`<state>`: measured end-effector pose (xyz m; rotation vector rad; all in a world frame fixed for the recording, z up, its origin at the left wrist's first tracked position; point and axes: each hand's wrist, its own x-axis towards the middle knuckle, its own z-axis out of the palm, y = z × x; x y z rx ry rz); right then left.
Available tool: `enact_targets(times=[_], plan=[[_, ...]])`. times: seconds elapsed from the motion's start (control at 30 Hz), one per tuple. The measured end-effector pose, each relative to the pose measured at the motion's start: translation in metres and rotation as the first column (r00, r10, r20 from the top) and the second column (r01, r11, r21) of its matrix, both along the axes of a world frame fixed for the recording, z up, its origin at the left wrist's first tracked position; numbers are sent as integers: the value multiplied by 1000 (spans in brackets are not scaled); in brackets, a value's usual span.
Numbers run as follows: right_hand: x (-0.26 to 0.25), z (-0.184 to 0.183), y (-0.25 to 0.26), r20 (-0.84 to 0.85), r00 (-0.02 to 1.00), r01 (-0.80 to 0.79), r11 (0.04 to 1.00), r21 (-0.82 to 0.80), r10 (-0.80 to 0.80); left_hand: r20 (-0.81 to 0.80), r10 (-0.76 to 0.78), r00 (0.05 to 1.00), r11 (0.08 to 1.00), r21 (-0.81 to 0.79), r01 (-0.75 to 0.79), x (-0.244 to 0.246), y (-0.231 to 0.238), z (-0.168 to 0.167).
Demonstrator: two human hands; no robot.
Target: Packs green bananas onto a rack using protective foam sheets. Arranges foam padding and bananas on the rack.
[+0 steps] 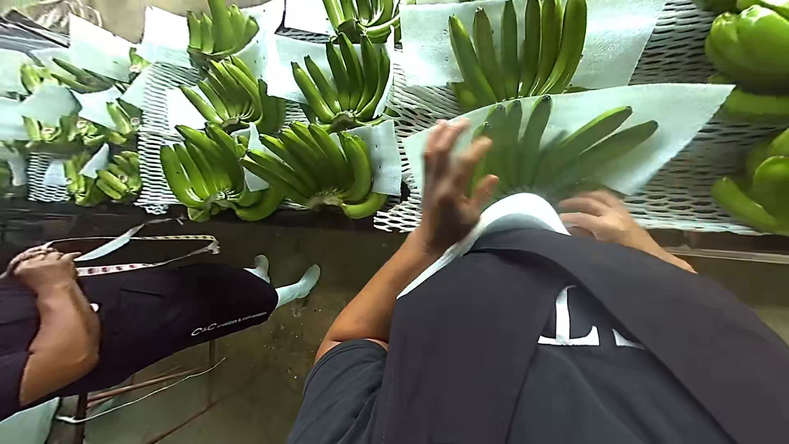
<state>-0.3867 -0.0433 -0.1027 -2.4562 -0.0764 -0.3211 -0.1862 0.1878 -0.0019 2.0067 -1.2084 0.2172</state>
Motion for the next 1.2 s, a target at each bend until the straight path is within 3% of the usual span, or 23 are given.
enact_targets(times=[0.07,0.13,0.17,0.23,0.3,0.33,0.43,0.47,0.5,0.53,0.6,0.67,0.7,0.77,0.8,0.87,0.97,1.07,1.2], plan=[[3,10,5,-157,973,-138,972,192,169,-84,-252,964,968,-19,251,-21,-13,-14],[2,20,5,-277,928,-168,944,284,248,-424,-375,824,900,49,434,-31,-18,-29],[-2,22,6,-305,913,-175,936,304,270,-620,-343,706,868,78,490,-30,-17,-32],[-14,21,14,-322,906,-164,930,329,274,-861,-200,467,862,71,501,-23,-11,-37],[-27,25,27,-367,902,-65,911,406,228,-953,-22,302,870,131,476,-17,-5,-41],[-36,25,36,-361,912,-18,899,438,194,-959,47,281,851,186,491,-18,-2,-44],[-64,6,59,-152,982,-31,892,451,111,-927,54,370,647,315,695,-33,4,-53],[-72,0,66,-133,987,-22,897,442,90,-911,0,413,607,328,724,-38,4,-56],[-81,3,73,-199,976,15,886,463,88,-888,-58,456,639,318,700,-42,5,-58],[-90,7,79,-282,955,57,870,490,96,-853,-100,513,742,280,610,-46,9,-60],[-109,3,91,-376,923,137,846,516,80,-732,-95,674,969,87,231,-45,21,-66],[-128,1,99,-406,914,213,833,511,15,-613,78,786,983,-84,-163,-26,38,-78],[-133,5,103,-432,902,257,810,526,-6,-609,221,762,941,-74,-332,-17,49,-86],[-135,12,109,-476,879,307,783,541,-16,-732,406,548,846,73,-528,-7,68,-104],[-135,8,109,-468,883,302,788,537,-19,-781,439,445,827,157,-540,-4,73,-111],[-132,7,110,-474,881,293,785,546,0,-794,455,402,844,242,-479,3,76,-117],[-120,28,108,-576,809,355,684,637,116,-728,423,539,903,288,-319,20,70,-100],[-116,36,104,-573,798,253,761,597,184,-564,338,753,935,289,-203,33,55,-68],[-114,24,103,-551,796,141,807,574,253,-449,252,857,921,383,-70,52,24,-26]])
